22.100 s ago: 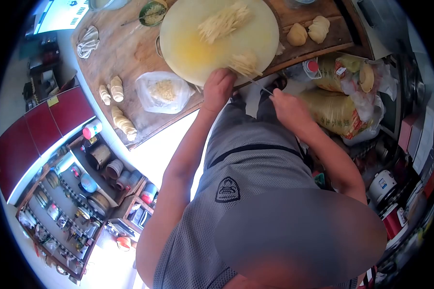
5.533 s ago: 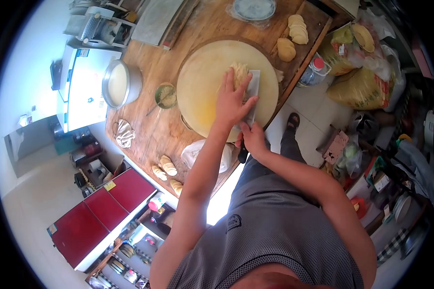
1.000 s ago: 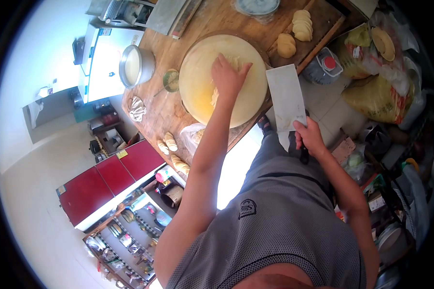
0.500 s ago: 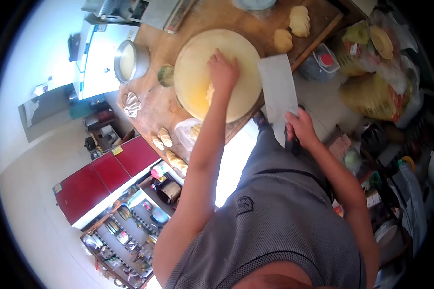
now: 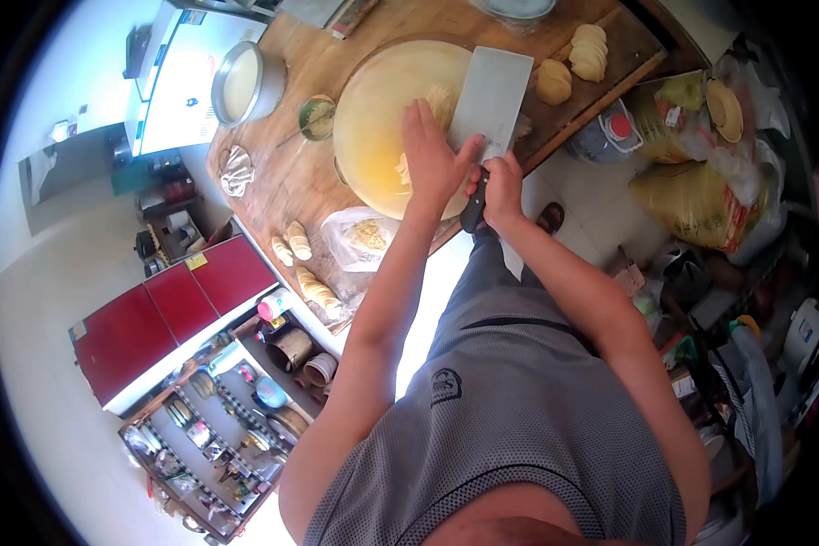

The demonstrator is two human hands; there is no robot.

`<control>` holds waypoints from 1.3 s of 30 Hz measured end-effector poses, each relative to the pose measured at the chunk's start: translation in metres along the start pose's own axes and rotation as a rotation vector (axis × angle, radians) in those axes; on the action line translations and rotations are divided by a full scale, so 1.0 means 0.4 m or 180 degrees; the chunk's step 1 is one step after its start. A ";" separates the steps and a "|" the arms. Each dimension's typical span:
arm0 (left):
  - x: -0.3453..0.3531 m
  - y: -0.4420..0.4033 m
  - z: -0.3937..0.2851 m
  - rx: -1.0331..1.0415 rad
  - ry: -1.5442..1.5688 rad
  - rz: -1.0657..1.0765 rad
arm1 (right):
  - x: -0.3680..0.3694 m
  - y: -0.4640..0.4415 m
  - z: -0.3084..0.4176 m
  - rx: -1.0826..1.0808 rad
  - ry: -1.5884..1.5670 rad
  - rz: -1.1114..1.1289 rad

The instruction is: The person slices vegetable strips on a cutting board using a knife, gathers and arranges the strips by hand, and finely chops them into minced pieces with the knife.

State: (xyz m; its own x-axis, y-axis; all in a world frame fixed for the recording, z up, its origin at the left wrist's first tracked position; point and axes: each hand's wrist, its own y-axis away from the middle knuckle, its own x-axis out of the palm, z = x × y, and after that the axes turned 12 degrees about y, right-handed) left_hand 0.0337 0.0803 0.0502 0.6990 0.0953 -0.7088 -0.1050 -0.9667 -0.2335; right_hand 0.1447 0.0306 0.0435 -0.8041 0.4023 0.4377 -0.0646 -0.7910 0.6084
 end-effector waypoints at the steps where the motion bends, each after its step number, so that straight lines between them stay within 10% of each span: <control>1: -0.003 0.001 0.003 -0.0012 -0.0055 0.0077 | 0.013 -0.009 -0.011 -0.0093 0.0003 0.0016; 33: -0.031 0.048 0.184 -0.0282 -0.0118 -0.0143 | 0.047 -0.024 -0.059 -0.0386 0.0495 -0.0426; 39: -0.119 0.022 0.242 -0.0461 0.1326 -0.0031 | -0.102 0.059 0.018 -0.0400 0.0937 -0.0062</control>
State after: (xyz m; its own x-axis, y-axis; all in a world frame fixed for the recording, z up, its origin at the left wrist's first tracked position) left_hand -0.0689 0.0904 0.0175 0.9282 0.0293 -0.3710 -0.0174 -0.9924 -0.1220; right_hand 0.1801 -0.0012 0.0450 -0.9373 0.2817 0.2053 -0.1393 -0.8426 0.5202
